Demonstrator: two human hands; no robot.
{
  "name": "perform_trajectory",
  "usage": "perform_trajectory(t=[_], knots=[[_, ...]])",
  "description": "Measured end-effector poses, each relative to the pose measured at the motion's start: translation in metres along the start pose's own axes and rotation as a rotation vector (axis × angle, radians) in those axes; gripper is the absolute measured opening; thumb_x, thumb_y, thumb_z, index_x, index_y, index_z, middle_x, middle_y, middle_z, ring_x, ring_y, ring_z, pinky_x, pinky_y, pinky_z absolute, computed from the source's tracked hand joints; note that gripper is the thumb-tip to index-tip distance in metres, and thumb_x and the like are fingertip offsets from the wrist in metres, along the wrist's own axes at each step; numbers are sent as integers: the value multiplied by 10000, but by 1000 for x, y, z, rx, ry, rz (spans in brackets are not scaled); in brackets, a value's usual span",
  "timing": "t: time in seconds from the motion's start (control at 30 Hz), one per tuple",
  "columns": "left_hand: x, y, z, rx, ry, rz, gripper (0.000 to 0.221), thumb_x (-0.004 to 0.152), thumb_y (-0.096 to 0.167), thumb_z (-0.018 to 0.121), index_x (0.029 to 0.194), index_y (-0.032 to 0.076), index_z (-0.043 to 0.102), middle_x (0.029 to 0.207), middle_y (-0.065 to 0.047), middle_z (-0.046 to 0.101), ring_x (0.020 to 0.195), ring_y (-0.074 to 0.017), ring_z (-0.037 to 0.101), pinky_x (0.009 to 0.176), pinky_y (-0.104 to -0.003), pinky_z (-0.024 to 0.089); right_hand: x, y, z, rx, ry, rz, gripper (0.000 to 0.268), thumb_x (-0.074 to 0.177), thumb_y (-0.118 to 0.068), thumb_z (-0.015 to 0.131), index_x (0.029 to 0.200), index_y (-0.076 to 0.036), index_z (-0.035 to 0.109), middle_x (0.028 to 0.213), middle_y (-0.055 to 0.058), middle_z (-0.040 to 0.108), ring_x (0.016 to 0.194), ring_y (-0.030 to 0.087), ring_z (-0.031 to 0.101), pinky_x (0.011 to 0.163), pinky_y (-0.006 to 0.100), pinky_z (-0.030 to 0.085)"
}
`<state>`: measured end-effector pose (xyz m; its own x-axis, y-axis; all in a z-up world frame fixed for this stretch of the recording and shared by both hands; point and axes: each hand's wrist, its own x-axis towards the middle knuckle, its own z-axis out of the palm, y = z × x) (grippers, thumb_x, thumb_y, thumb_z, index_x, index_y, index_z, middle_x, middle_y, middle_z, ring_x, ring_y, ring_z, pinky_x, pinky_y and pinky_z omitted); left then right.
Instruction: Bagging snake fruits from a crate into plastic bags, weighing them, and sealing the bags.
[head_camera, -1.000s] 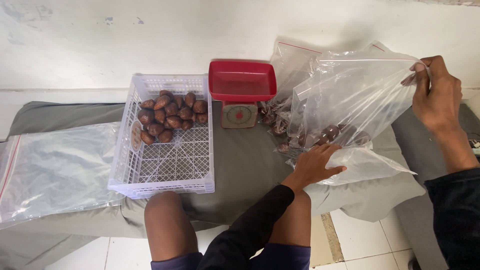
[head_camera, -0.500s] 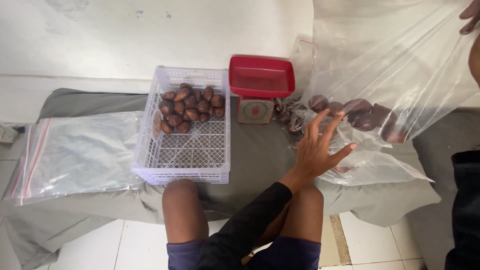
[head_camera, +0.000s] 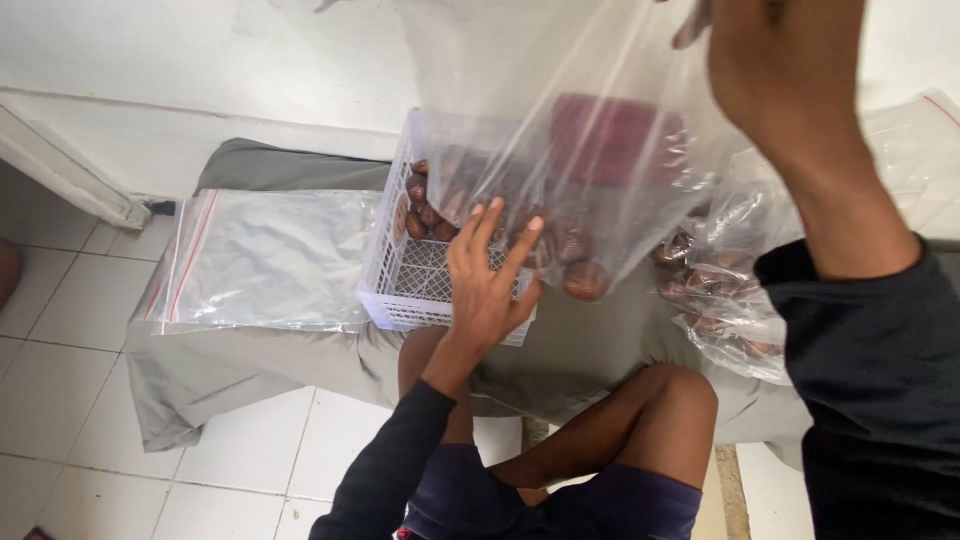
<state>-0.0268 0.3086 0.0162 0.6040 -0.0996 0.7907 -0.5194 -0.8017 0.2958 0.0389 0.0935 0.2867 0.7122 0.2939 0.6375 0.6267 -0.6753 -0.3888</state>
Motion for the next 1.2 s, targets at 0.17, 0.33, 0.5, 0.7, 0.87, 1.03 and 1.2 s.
perform_trajectory(t=[0.17, 0.33, 0.5, 0.7, 0.87, 1.03, 1.2], knots=[[0, -59, -53, -249, -5, -98, 513, 1002, 200, 630, 1475, 175, 433, 1554, -154, 404, 1455, -372, 417, 1175, -565, 380, 22, -40, 65, 273, -25, -364, 266, 1214, 32, 353, 1418, 72, 518, 975, 209, 696, 679, 223, 667, 659, 330, 600], [22, -113, -77, -438, 409, -430, 662, 921, 196, 712, 1417, 102, 284, 1431, -119, 336, 1256, -220, 446, 918, -352, 500, 24, -36, 111, 315, -121, -375, 152, 1171, -44, 386, 1245, 14, 506, 991, 157, 739, 666, 228, 693, 543, 336, 431], [60, -160, -89, -802, 176, -420, 730, 946, 22, 754, 1532, 203, 358, 1298, -135, 668, 1079, -176, 652, 939, -327, 577, 17, -19, 129, 362, -308, -315, 128, 1139, -24, 396, 1189, 3, 511, 1003, 134, 739, 717, 212, 710, 522, 293, 379], [65, -174, -100, -677, -50, -309, 525, 742, -75, 376, 1182, 67, 624, 1106, -44, 683, 1003, -152, 617, 875, -269, 464, 1, -6, 129, 243, -359, -226, 112, 1108, -29, 461, 1120, -23, 572, 1000, 33, 775, 451, 98, 338, 498, 275, 343], [41, -178, -97, -927, -54, -467, 360, 865, 40, 804, 1202, 78, 686, 1001, -107, 719, 988, -130, 638, 929, -382, 537, -19, -3, 138, 153, -442, -58, 164, 1103, -81, 484, 1146, -124, 637, 746, 140, 743, 449, 261, 559, 508, 354, 394], [17, -180, -99, -869, -132, -559, 283, 924, 97, 775, 1194, 70, 694, 1042, -137, 725, 1025, -190, 666, 940, -419, 542, -42, -3, 138, 137, -502, -28, 191, 1078, -64, 474, 1139, -106, 649, 807, 166, 780, 464, 304, 604, 507, 374, 421], [-8, -187, -99, -762, -280, -591, 192, 1056, 142, 595, 1201, 85, 706, 1057, -139, 755, 1036, -235, 714, 933, -456, 552, -65, -1, 134, 69, -591, -25, 169, 1071, -87, 495, 1119, -157, 642, 621, 97, 706, 428, 237, 551, 529, 352, 441]])
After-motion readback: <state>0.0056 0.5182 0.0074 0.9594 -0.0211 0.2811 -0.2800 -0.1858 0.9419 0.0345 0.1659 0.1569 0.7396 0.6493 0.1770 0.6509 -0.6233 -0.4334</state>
